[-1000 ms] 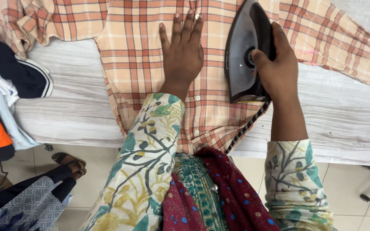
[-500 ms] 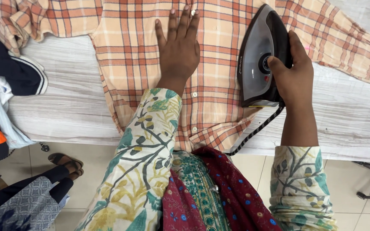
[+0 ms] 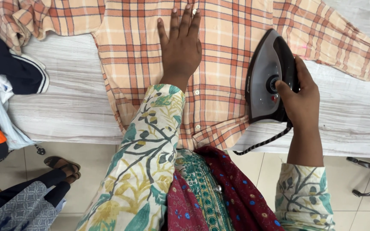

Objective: The person irons a plaid long-sleeve shirt laid on a table, smoothing the collar, sleeves, and body with an electric iron. They repeatedly adjust the shirt and move the iron across different sections to remove wrinkles.

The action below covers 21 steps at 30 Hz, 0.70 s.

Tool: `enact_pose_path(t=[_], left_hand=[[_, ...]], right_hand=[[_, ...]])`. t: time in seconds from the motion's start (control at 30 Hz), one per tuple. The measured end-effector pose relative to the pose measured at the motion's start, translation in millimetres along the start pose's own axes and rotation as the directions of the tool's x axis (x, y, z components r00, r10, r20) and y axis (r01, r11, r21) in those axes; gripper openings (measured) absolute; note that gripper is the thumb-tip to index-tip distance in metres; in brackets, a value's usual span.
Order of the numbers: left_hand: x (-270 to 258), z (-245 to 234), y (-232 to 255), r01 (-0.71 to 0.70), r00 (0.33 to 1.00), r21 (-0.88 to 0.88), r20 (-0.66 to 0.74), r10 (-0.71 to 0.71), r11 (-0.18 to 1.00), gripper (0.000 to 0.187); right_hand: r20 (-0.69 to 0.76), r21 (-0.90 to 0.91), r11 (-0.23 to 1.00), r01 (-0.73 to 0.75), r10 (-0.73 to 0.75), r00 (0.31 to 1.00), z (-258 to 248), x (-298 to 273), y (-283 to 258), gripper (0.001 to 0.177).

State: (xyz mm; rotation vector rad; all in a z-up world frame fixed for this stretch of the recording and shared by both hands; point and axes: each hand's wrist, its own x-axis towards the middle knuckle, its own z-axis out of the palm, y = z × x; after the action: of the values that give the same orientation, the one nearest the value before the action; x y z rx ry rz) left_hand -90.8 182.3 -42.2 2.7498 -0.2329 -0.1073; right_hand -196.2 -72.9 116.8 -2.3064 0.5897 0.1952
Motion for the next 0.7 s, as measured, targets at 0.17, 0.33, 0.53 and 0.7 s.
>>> enact_pose_path(t=[0.17, 0.33, 0.53, 0.7], left_hand=[[6.6, -0.5, -7.9, -0.052, 0.998, -0.052, 0.029, 0.054, 0.997, 0.062], [-16.8, -27.3, -39.9, -0.160, 0.984, -0.244, 0.041, 0.175, 0.956, 0.067], [-159.8, -93.7, -100.9, -0.520, 0.819, -0.266, 0.113, 0.562, 0.811, 0.065], [-217.7, -128.7, -144.9, -0.645, 0.716, -0.294, 0.089, 0.692, 0.705, 0.067]], right_hand=[[-0.007, -0.071, 0.996, 0.046, -0.047, 0.999, -19.9, -29.1, 24.6, 0.073], [-0.120, -0.028, 0.988, -0.150, 0.145, 0.982, -34.4, -74.2, 22.6, 0.076], [-0.151, -0.003, 0.996, -0.091, 0.090, 0.984, -20.2, -119.0, -29.3, 0.076], [-0.019, 0.013, 0.998, -0.060, 0.060, 0.998, 22.0, -144.8, -84.5, 0.076]])
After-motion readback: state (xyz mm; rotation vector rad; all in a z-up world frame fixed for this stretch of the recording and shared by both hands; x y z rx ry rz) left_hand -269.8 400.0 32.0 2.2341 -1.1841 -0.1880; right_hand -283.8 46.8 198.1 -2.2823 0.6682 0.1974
